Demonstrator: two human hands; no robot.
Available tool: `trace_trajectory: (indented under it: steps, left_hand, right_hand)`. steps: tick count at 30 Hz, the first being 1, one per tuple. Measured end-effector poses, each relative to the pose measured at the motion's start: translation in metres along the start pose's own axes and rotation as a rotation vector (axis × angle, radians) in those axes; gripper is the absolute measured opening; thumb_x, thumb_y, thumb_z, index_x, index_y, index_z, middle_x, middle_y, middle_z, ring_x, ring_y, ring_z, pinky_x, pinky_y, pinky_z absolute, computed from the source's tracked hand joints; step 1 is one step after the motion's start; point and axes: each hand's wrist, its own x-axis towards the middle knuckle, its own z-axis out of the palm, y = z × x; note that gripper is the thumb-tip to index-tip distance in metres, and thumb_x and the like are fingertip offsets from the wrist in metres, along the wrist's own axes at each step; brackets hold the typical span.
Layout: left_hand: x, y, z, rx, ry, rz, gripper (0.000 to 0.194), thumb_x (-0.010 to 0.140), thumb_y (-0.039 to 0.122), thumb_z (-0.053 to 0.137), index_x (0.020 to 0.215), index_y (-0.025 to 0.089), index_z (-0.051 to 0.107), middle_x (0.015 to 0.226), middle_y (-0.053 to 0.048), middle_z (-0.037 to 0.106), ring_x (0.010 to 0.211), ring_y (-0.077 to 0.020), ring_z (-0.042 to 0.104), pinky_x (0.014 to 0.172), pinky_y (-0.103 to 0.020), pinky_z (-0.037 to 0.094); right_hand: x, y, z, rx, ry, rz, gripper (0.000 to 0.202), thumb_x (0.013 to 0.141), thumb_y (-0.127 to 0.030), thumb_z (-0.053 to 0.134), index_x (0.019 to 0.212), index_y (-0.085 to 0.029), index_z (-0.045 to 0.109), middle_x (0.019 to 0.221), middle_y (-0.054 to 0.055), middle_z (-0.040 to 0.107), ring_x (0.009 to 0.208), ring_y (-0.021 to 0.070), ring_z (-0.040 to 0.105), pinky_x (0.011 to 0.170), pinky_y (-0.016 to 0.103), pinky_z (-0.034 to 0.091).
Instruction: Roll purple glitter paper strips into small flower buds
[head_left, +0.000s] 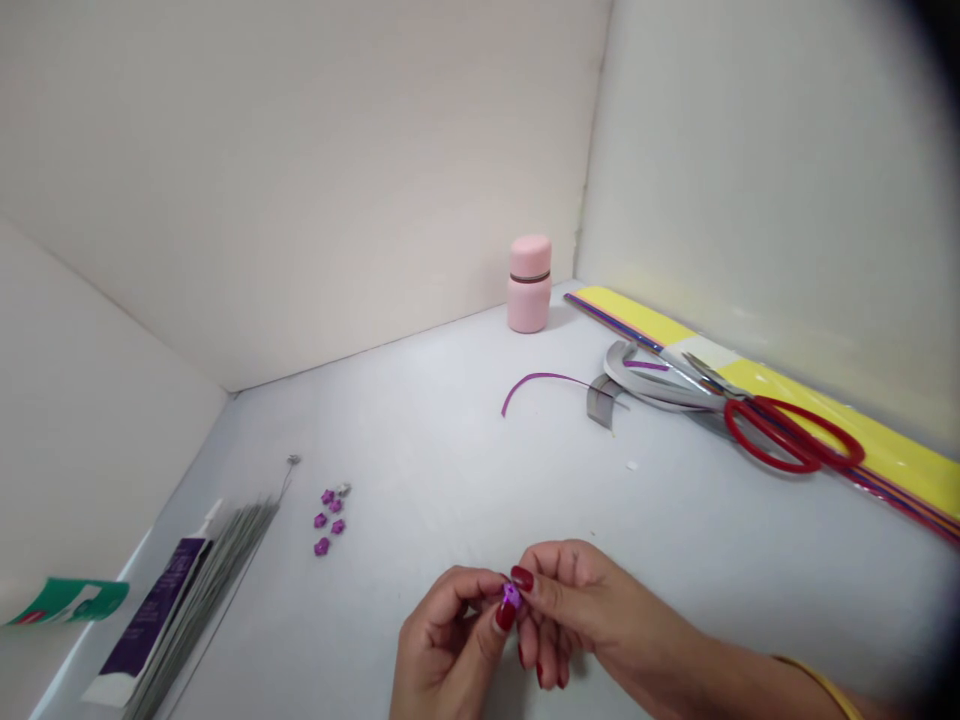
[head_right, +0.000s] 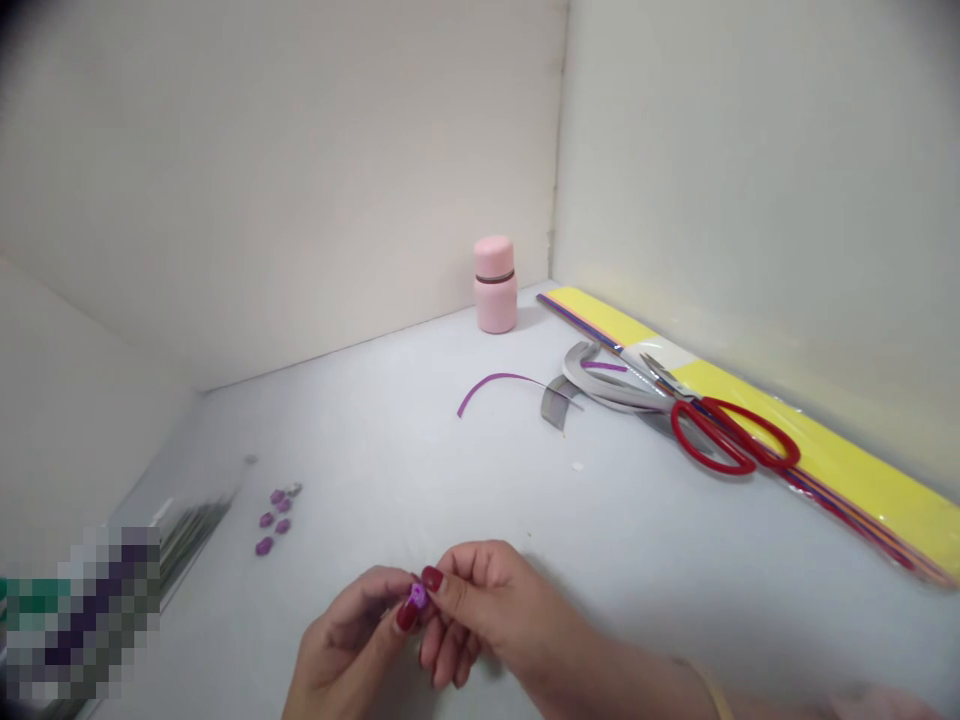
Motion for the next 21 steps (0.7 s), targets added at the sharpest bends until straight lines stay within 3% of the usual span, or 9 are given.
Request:
trace_trajectory:
  steps: [3, 6, 9, 15, 21]
  left_hand:
    - [0.001, -0.002, 0.0, -0.138, -0.006, -0.114, 0.015, 0.071, 0.031, 0.07, 0.075, 0.017, 0.068, 0.054, 0.0, 0.063, 0.052, -0.012, 0.058, 0.055, -0.023, 0.044]
    - [0.003, 0.0, 0.002, -0.219, 0.002, -0.129, 0.014, 0.066, 0.03, 0.075, 0.066, 0.017, 0.068, 0.058, 0.0, 0.064, 0.052, -0.011, 0.058, 0.055, -0.023, 0.043]
    - [0.004, 0.002, 0.003, -0.27, -0.002, -0.147, 0.015, 0.063, 0.029, 0.077, 0.062, 0.017, 0.068, 0.06, 0.001, 0.063, 0.052, -0.0096, 0.057, 0.054, -0.022, 0.043]
    - [0.003, 0.007, 0.005, -0.213, 0.084, -0.216, 0.018, 0.063, 0.033, 0.076, 0.066, 0.017, 0.071, 0.059, 0.0, 0.066, 0.06, -0.0106, 0.058, 0.062, -0.019, 0.045]
    - [-0.003, 0.017, 0.012, -0.113, 0.168, -0.157, 0.018, 0.059, 0.033, 0.078, 0.066, 0.017, 0.074, 0.057, -0.001, 0.07, 0.052, -0.0087, 0.057, 0.054, -0.016, 0.048]
  right_hand:
    - [-0.001, -0.002, 0.001, -0.054, -0.007, -0.04, 0.039, 0.074, -0.049, 0.061, 0.069, -0.012, 0.054, 0.058, 0.002, 0.061, 0.046, 0.0066, 0.053, 0.048, 0.018, 0.037]
    - [-0.001, -0.002, 0.001, -0.103, -0.005, -0.068, 0.035, 0.07, -0.045, 0.067, 0.068, -0.012, 0.054, 0.058, 0.0, 0.06, 0.048, 0.0066, 0.052, 0.05, 0.019, 0.038]
    - [-0.002, 0.0, 0.0, -0.139, -0.022, -0.09, 0.033, 0.074, -0.044, 0.064, 0.067, -0.012, 0.054, 0.059, 0.0, 0.059, 0.05, 0.0074, 0.052, 0.052, 0.02, 0.039]
    - [-0.004, -0.001, -0.002, -0.477, 0.081, -0.345, 0.018, 0.082, -0.032, 0.058, 0.087, -0.015, 0.062, 0.07, 0.002, 0.065, 0.065, 0.0115, 0.059, 0.062, 0.021, 0.046]
    - [-0.008, -0.003, -0.004, -0.784, 0.097, -0.484, 0.017, 0.085, -0.025, 0.053, 0.081, -0.019, 0.068, 0.07, 0.001, 0.07, 0.062, 0.0109, 0.063, 0.06, 0.017, 0.047]
